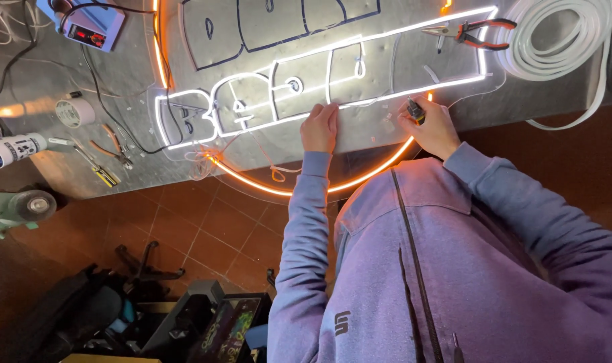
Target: Cutting and assembling LED neon strips onto a layout to create a sign.
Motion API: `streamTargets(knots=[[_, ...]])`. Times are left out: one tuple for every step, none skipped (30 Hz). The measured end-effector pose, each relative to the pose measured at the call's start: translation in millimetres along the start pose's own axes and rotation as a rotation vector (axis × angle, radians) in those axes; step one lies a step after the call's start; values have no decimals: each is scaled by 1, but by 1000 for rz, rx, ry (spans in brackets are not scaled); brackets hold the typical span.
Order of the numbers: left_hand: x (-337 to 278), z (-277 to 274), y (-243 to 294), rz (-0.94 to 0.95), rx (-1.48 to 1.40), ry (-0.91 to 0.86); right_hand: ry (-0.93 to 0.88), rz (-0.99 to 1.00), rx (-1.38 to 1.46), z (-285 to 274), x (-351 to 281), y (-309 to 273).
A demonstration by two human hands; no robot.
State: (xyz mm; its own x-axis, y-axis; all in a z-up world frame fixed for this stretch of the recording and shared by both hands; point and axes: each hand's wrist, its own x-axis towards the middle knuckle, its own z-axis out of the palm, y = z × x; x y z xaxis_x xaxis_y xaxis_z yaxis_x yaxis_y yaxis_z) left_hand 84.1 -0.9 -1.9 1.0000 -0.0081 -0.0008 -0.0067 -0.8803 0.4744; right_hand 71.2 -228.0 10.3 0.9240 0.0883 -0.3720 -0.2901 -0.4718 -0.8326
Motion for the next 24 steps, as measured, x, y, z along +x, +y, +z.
streamTargets(knots=[[0, 7, -5, 4, -4, -2, 4, 3, -2, -1, -1, 1], [0, 14, -11, -13, 25, -18, 6, 12, -12, -1, -3, 2], [0, 20, -16, -29, 53, -33, 7, 21, -23, -2, -4, 4], [3, 14, -11, -28, 53, -34, 7, 21, -23, -2, -5, 4], [5, 7, -6, -31, -11, -22, 2, 20, -33, -2, -6, 5], [7, -1, -1, -37, -73, -11, -6, 18, -41, -1, -7, 6], [6, -8, 6, -39, -70, -11, -9, 18, -39, -2, -8, 0], [6, -15, 13, -129, -223, -42, -11, 19, -51, -3, -9, -5], [6, -22, 19, -219, -377, -72, -13, 20, -64, -4, -9, -11], [3, -21, 23, -218, -375, -74, -12, 22, -62, -3, -8, -19], [-1, -19, 26, -223, -483, -110, -25, -11, -24, -2, -7, -26], [-5, -16, 30, -227, -592, -146, -37, -45, 13, -1, -6, -33], [-7, -17, 36, -226, -591, -148, -36, -44, 15, 0, -6, -41], [-9, -18, 42, -196, -575, -244, -77, -138, 38, 1, -5, -50], [-10, -19, 49, -165, -558, -341, -118, -231, 60, 2, -4, -59], [-10, -17, 52, -164, -559, -341, -116, -231, 59, 5, -4, -62], [-10, -14, 56, -131, -592, -371, -141, -321, 27, 8, -3, -64], [-9, -12, 59, -96, -626, -400, -165, -414, -6, 10, -2, -67], [-8, -13, 62, -93, -627, -400, -162, -414, -8, 11, -1, -63], [-6, -14, 65, -66, -668, -410, -179, -402, -57, 11, -1, -58], [-4, -15, 68, -38, -709, -421, -196, -389, -106, 11, 0, -54], [-2, -16, 70, -37, -711, -420, -195, -389, -108, 9, 0, -55], [-1, -17, 73, -25, -749, -414, -188, -399, -149, 7, 1, -56], [0, -18, 75, -14, -787, -412, -179, -405, -190, 5, 0, -57]])
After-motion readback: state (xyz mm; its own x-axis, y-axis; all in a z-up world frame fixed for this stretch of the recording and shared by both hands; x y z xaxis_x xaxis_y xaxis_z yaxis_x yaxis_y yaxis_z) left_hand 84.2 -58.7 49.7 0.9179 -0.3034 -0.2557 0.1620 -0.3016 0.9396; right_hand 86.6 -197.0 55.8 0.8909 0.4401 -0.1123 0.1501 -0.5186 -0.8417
